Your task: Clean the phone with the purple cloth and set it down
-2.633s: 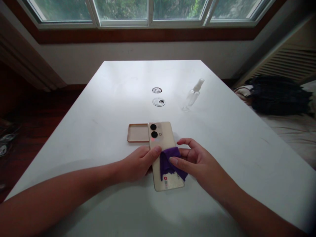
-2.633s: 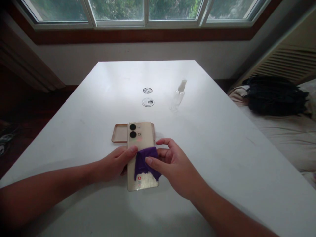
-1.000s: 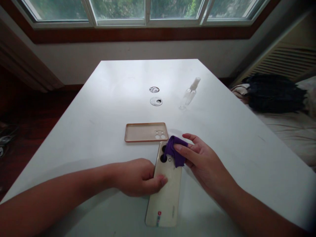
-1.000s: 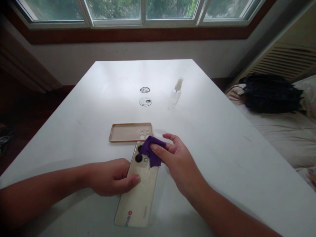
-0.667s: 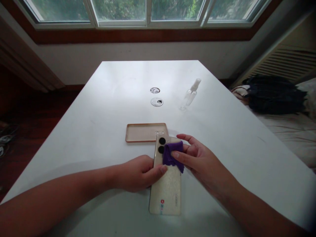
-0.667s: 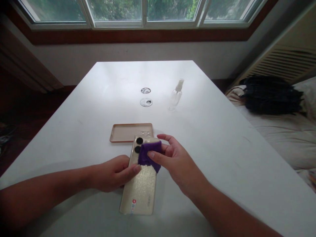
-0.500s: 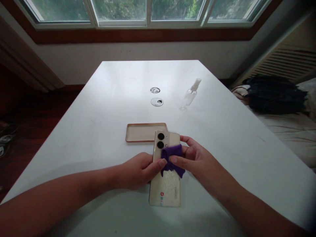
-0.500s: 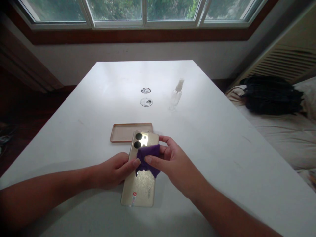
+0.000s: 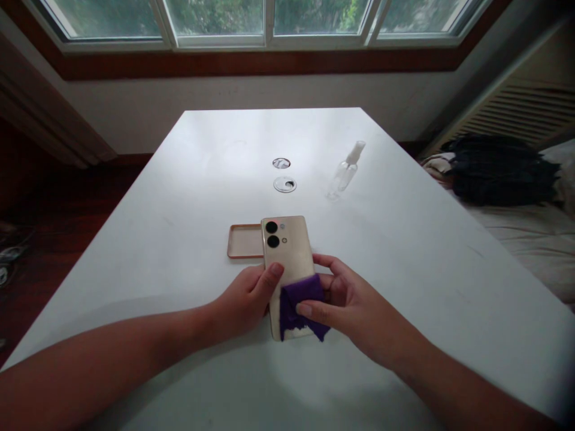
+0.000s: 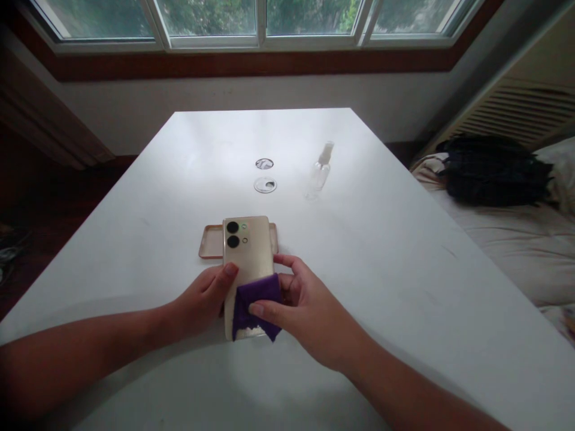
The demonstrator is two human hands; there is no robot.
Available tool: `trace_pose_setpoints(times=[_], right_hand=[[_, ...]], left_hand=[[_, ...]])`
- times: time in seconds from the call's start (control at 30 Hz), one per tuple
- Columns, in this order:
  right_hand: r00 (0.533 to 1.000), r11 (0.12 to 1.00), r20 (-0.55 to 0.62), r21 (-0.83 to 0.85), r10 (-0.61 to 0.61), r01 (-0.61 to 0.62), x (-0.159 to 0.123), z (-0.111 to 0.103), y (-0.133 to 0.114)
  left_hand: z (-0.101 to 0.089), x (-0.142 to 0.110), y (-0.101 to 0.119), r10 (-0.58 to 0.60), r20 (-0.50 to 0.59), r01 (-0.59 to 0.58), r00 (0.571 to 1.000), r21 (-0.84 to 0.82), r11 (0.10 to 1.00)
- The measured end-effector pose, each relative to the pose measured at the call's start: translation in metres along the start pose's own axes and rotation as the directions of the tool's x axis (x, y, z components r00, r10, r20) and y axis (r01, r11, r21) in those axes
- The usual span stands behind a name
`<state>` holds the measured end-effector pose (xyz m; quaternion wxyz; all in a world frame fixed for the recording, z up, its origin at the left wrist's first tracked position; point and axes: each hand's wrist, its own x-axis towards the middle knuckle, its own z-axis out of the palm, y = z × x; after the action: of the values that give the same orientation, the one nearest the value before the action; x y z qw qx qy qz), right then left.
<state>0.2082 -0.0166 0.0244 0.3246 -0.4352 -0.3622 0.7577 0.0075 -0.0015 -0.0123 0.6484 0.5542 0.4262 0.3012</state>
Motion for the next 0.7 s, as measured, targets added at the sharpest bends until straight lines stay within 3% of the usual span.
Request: trace_pose_setpoints(times=[0.2,0.37,0.53,0.63,0.7], right_hand=[[1.000,1.000,0.003,0.004,-0.009,0.009,-0.002,-0.001,0.001],[0.998,0.999,0.041,0.018,0.047,-0.048,-0.002,0.000,0.001],[0.993,0.997,-0.115,0.061,-0.037,0.044,0.000,0.000,0.004],[0.975,0.990,-0.210,0.100,-0.080,0.102,0.002,-0.001,0.005],[0.976,0.986,-0.201,0.129,-0.077,0.105,0.003,-0.001,0.005]], left_hand=[[0.001,0.001,-0.007,-0.049,-0.088,0.035,0.995,-0.157,0.987],[0.004,0.001,0.003,-0.051,-0.138,0.018,0.989,-0.231,0.973],[0.004,0.005,0.001,-0.073,-0.221,0.002,0.972,-0.302,0.953],[0.001,0.007,-0.005,-0.006,-0.232,-0.051,0.973,-0.238,0.970],[0.000,0.008,-0.007,0.050,-0.219,-0.097,0.974,-0.205,0.974]])
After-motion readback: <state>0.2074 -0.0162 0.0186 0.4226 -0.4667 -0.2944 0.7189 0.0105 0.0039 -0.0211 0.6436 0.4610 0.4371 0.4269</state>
